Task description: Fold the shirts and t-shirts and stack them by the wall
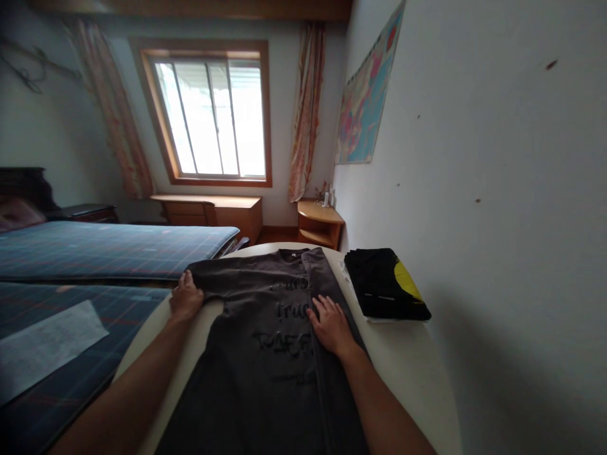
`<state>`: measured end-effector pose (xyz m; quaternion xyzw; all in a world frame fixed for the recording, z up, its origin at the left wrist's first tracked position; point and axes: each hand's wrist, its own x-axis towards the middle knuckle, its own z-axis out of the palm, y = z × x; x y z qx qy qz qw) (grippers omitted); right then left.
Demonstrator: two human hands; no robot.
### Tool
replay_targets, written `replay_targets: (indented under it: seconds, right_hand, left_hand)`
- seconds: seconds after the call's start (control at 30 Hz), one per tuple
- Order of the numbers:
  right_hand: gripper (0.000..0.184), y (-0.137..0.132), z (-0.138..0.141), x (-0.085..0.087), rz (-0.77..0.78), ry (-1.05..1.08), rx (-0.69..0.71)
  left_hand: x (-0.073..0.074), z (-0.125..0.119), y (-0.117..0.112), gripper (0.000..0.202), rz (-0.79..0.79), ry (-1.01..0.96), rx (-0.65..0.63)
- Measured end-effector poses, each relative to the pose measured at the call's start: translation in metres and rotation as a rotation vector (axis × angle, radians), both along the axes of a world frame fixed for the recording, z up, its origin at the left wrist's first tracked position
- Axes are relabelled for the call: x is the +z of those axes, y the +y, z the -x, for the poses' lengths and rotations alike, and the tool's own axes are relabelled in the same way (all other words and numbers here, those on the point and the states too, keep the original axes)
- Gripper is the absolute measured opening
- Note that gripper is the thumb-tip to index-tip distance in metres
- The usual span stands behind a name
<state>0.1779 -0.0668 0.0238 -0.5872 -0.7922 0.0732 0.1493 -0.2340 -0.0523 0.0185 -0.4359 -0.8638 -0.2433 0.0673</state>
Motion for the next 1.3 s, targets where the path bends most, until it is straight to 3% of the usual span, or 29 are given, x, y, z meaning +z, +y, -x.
replay_targets:
  seconds: [0.27,0.4,0.5,0.57,0.7,0.77,0.83,0.97,1.1,1.3]
  right_hand:
    - [0.058,0.000,0.000,0.001,0.011,-0.002,0.003]
    - [0.059,0.002,-0.001,-0.002,0.014,-0.007,0.009]
    - [0.058,0.003,-0.001,-0.003,0.010,-0.010,0.008]
    - [0.058,0.003,0.000,-0.003,0.009,-0.016,0.005]
    - [0.059,0.001,0.000,-0.001,0.023,-0.028,0.009]
    - [0.058,0.001,0.000,0.000,0.029,-0.028,0.010]
    - [0.058,0.000,0.000,0.000,0.031,-0.028,0.009]
    - [0.059,0.001,0.002,0.001,0.003,-0.033,-0.002]
    - [0.056,0.007,0.016,0.006,-0.086,-0.034,0.017]
    - [0.047,0.040,0.066,0.022,-0.039,0.012,0.120]
  left_hand:
    - [-0.001,0.013,0.007,0.052,-0.365,-0.196,-0.092]
    - [0.015,0.006,0.014,0.046,-0.520,-0.156,-0.157]
    - [0.035,-0.017,0.011,0.041,-0.682,-0.065,-0.322]
    - [0.048,-0.041,0.003,0.039,-0.616,0.000,-0.465]
    - [0.061,-0.091,-0.019,0.043,-0.169,0.053,-0.841]
    - [0.061,-0.105,-0.029,0.042,-0.100,0.086,-1.033]
    - [0.056,-0.108,-0.033,0.041,-0.123,0.087,-1.111]
    - [0.040,-0.095,-0.028,0.031,-0.175,0.012,-0.915]
    - [0.027,-0.081,-0.017,0.027,-0.122,-0.022,-0.705]
    - [0.015,-0.078,-0.012,0.030,-0.009,-0.018,-0.695]
